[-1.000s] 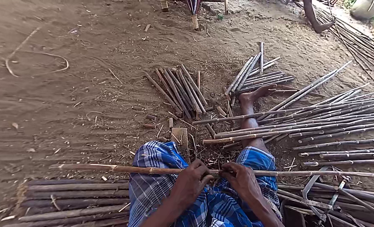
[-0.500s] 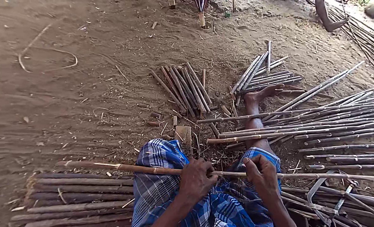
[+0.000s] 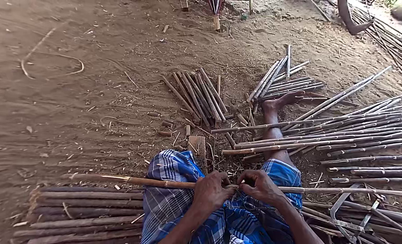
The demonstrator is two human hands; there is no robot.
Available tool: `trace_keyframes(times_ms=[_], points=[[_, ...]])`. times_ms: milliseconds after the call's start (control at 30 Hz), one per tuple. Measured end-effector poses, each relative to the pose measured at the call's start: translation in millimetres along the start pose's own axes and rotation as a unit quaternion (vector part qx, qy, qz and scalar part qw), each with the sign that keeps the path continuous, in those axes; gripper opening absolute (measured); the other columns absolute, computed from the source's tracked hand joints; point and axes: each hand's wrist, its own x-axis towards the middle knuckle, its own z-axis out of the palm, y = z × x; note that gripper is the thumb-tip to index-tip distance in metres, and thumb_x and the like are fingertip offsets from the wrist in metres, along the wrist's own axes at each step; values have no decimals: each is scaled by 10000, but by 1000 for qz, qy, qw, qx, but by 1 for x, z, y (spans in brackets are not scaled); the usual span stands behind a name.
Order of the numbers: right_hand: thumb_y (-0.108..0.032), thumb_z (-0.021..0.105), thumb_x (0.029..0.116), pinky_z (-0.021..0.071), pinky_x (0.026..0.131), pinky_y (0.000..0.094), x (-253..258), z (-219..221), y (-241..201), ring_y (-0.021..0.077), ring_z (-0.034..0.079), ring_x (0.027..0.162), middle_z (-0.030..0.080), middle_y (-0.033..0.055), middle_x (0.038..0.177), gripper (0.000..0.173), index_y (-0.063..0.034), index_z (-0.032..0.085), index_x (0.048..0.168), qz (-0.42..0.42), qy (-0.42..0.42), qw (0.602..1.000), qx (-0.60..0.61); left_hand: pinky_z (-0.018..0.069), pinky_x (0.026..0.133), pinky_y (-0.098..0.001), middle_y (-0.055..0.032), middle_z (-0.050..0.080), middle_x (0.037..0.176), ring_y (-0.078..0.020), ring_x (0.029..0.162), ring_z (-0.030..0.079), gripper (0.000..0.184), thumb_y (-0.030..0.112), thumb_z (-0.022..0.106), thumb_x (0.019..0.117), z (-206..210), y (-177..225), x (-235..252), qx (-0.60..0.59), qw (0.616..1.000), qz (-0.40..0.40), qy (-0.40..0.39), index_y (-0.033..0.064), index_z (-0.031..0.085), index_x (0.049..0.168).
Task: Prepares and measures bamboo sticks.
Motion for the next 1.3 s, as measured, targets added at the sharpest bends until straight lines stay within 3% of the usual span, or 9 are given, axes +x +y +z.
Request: trace_keyframes(times_ms=[333,533,667,767,867,967,1100,1200,1300], points=[[-250,687,884,500,573,248,5,3,-8,10,586,607,667,-79,712,107,-193,771,918,22,-35,997,-71,466,912,-434,74,674,973,-110,950,640,328,582,705,837,4,-1,-1,1,1000,-1,8,284,740,971],[-289,689,922,564,659,359,20,2,-10,84,656,671,698,-49,763,114,-210,759,964,163,-57,983,-69,459,923,-428,75,673,974,-102,953,639,340,587,666,857,10,-6,-6,19,999,15,32,289,747,1000],[-173,568,1021,516,656,323,2,-5,-10,97,609,703,699,-33,860,206,-191,769,1060,92,57,994,8,452,927,-433,60,676,992,-118,964,636,336,561,661,877,15,-12,-8,16,997,54,58,288,753,1050],[-177,522,987,558,721,293,-20,-5,7,50,636,822,678,-85,949,256,-231,765,1047,17,125,986,-112,447,984,-455,76,688,1116,-127,1055,630,357,537,654,895,21,-21,-11,18,989,111,98,318,731,1167],[-228,522,979,577,720,331,-35,-2,25,54,641,827,664,-79,954,253,-240,758,1072,-15,127,969,-211,486,957,-467,93,691,1150,-128,1078,636,287,464,621,947,35,-28,-8,29,958,222,181,329,732,1175],[-229,509,979,573,687,352,-30,-5,28,77,639,790,654,-59,932,261,-235,748,1084,-29,111,962,-249,526,946,-443,69,696,1164,-146,1121,637,252,407,597,999,42,-23,-3,38,928,309,206,306,746,1175],[-203,558,959,575,625,369,-19,0,23,106,643,727,654,-36,909,213,-212,746,1059,-39,110,956,-269,569,872,-404,2,697,1145,-183,1061,665,267,329,552,1048,33,-4,4,77,931,326,148,246,739,1219],[-226,573,937,553,544,368,-20,11,27,119,640,670,651,-34,882,187,-214,743,1013,-46,149,936,-316,591,843,-411,-32,700,1059,-195,969,693,205,277,593,1036,11,9,12,89,952,291,26,185,763,1105],[-235,582,922,542,508,379,-21,22,30,148,635,632,649,-10,874,175,-200,738,994,-40,191,917,-349,577,876,-418,-30,720,1038,-187,962,695,159,208,628,1013,-11,17,27,96,951,283,-75,168,778,1050]])
